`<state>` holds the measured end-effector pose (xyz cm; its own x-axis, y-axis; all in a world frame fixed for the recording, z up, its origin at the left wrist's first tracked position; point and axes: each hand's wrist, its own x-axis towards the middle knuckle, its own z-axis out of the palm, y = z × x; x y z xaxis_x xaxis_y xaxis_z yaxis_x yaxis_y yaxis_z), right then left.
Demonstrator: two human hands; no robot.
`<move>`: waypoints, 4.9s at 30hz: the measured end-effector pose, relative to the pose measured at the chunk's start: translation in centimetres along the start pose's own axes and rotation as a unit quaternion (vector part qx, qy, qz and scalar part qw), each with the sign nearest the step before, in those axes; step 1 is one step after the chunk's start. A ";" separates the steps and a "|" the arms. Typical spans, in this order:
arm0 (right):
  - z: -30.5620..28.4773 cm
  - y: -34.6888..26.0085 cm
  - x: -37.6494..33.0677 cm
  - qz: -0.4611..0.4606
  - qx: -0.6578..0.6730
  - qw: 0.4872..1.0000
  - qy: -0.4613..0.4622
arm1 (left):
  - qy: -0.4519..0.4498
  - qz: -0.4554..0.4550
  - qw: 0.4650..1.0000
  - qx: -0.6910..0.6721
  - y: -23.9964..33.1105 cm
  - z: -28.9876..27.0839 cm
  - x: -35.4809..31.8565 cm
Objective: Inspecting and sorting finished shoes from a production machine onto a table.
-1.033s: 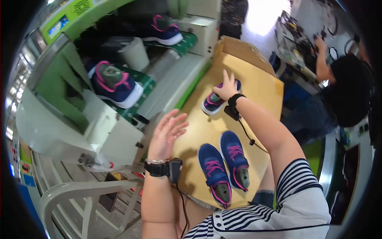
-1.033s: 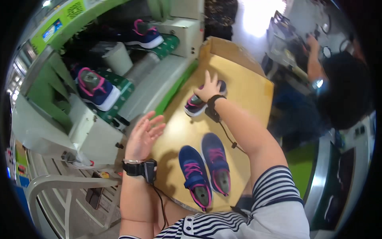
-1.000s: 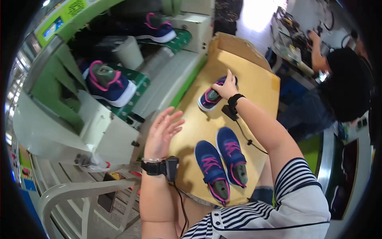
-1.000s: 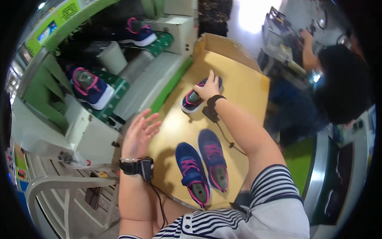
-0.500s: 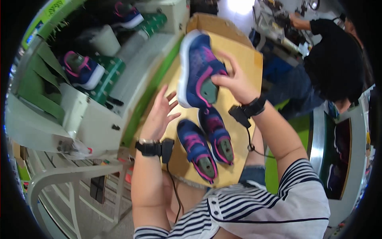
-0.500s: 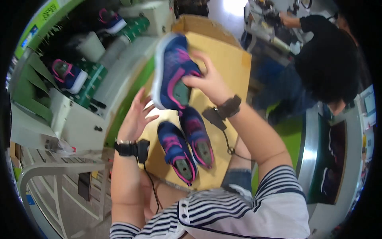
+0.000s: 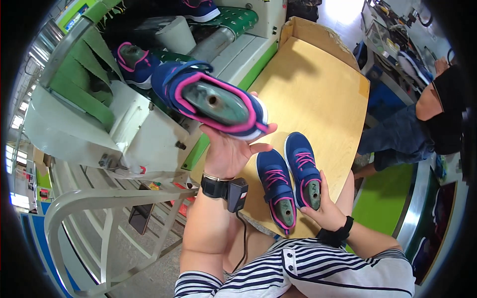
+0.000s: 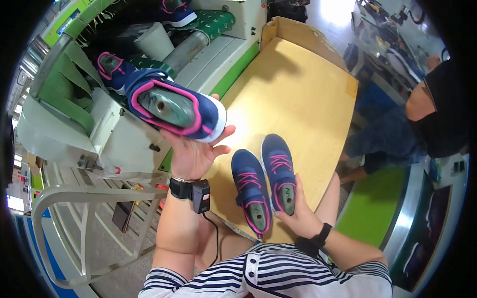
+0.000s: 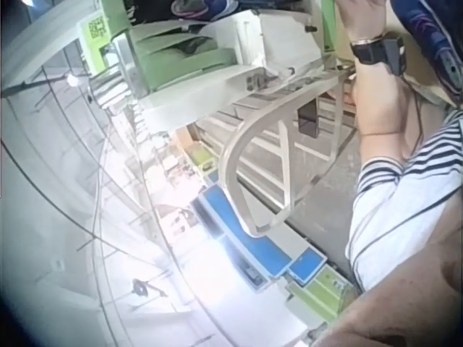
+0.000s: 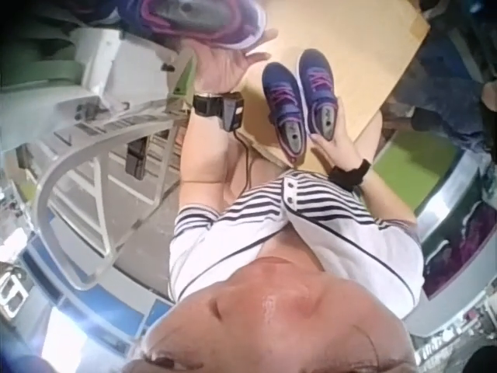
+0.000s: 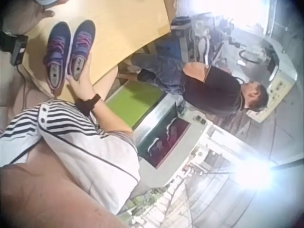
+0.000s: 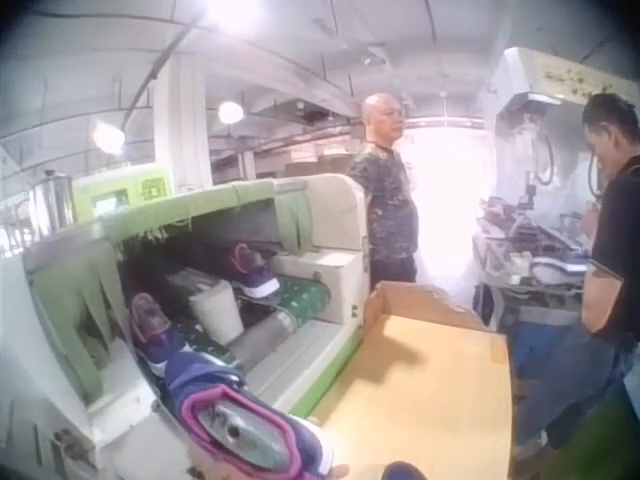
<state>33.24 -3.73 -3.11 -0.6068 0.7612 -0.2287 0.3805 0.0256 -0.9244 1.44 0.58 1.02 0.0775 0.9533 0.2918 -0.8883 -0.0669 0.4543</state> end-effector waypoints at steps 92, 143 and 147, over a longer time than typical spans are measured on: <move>0.6 1.0 0.5 -0.118 -0.123 0.963 0.207 | 0.187 -0.178 0.897 0.359 -2.5 -1.7 -0.8; -15.2 -5.8 34.2 -0.093 -0.603 0.758 0.231 | 0.208 -0.081 0.861 0.457 -2.5 -2.8 -0.6; -15.9 -3.3 37.0 0.077 -0.669 0.715 0.191 | 0.214 -0.078 0.868 0.442 -2.2 -2.9 0.0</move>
<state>20.64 34.63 -3.63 -0.3488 0.9364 0.0394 0.9036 0.3248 0.2793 2.11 1.59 -2.41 -0.1778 0.9804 -0.0852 -0.1733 0.0540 0.9834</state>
